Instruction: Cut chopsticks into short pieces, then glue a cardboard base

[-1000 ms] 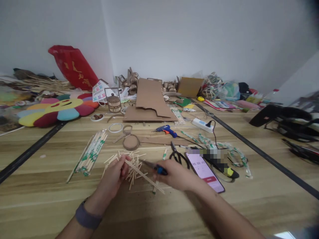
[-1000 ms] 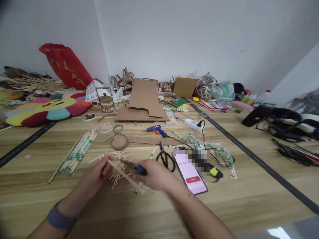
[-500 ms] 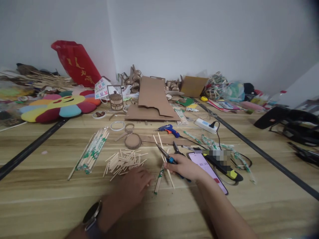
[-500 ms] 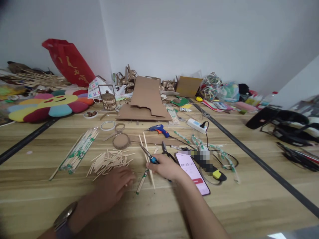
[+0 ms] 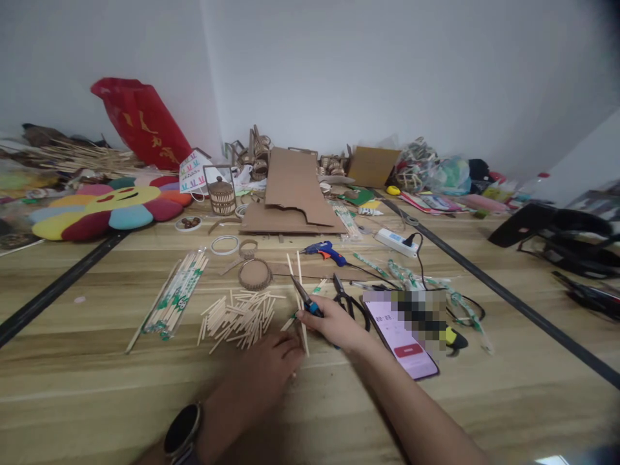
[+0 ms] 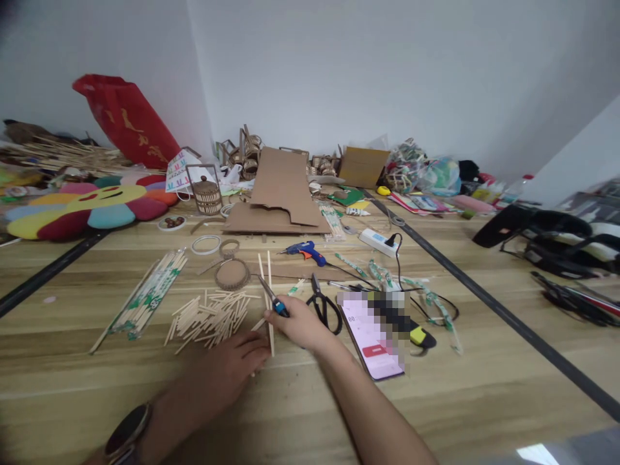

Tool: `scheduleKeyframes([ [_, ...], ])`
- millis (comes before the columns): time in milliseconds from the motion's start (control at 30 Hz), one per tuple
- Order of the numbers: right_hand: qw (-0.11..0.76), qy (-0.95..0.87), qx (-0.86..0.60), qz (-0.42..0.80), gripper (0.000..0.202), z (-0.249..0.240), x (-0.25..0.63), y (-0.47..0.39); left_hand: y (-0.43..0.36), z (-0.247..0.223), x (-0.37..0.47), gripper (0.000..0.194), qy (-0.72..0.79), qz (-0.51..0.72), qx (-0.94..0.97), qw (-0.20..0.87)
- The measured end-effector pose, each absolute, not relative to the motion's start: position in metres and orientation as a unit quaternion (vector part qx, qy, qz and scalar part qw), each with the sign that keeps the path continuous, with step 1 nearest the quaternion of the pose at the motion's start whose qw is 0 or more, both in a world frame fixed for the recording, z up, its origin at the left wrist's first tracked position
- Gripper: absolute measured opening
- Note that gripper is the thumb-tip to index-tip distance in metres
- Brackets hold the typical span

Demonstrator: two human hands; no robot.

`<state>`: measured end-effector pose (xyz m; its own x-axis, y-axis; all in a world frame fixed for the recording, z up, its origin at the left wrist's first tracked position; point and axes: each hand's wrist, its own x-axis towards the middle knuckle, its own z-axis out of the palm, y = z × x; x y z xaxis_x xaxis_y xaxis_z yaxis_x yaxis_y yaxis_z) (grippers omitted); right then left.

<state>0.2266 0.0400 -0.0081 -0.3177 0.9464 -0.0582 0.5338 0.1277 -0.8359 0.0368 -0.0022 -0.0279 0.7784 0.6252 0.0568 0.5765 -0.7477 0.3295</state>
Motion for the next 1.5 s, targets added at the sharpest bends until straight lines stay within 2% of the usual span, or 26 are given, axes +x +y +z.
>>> scheduleKeyframes([
  [167,0.25,-0.695,-0.565,0.369,0.027,-0.008,0.231,0.041,0.0,-0.04,0.035,0.043,0.359,0.122,0.911,0.16],
  [333,0.252,-0.684,-0.604,0.323,0.023,-0.006,0.23,0.037,-0.002,-0.035,0.031,0.029,0.426,0.179,0.86,0.214],
  [433,0.268,-0.68,-0.609,0.307,0.022,-0.001,0.23,0.036,-0.005,-0.023,0.033,0.02,0.502,0.239,0.767,0.318],
  [533,0.29,-0.68,-0.596,0.314,0.028,0.005,0.232,0.034,-0.007,-0.014,0.034,0.034,0.505,0.299,0.651,0.481],
  [633,0.324,-0.659,-0.549,0.398,0.039,0.007,0.231,0.028,-0.007,-0.013,0.036,0.039,0.491,0.285,0.492,0.66],
  [700,0.342,-0.627,-0.516,0.473,0.043,0.005,0.227,0.023,-0.006,-0.016,0.037,0.037,0.5,0.289,0.409,0.706],
  [800,0.361,-0.598,-0.485,0.527,0.045,0.002,0.217,0.017,-0.005,-0.021,0.041,0.034,0.493,0.352,0.409,0.682],
  [900,0.366,-0.616,-0.45,0.534,0.044,0.001,0.209,0.014,-0.007,-0.023,0.044,0.036,0.45,0.364,0.462,0.673],
  [1067,0.357,-0.644,-0.464,0.493,0.039,0.004,0.205,0.012,-0.009,-0.022,0.044,0.044,0.413,0.316,0.493,0.698],
  [1167,0.356,-0.647,-0.468,0.485,0.036,0.001,0.205,0.012,-0.008,-0.02,0.041,0.043,0.404,0.312,0.512,0.691],
  [1333,0.353,-0.677,-0.49,0.42,0.021,-0.005,0.202,0.01,-0.002,-0.021,0.035,0.041,0.417,0.368,0.448,0.7],
  [1500,0.332,-0.733,-0.488,0.339,0.024,-0.004,0.198,0.007,0.002,-0.03,0.033,0.041,0.451,0.412,0.395,0.686],
])
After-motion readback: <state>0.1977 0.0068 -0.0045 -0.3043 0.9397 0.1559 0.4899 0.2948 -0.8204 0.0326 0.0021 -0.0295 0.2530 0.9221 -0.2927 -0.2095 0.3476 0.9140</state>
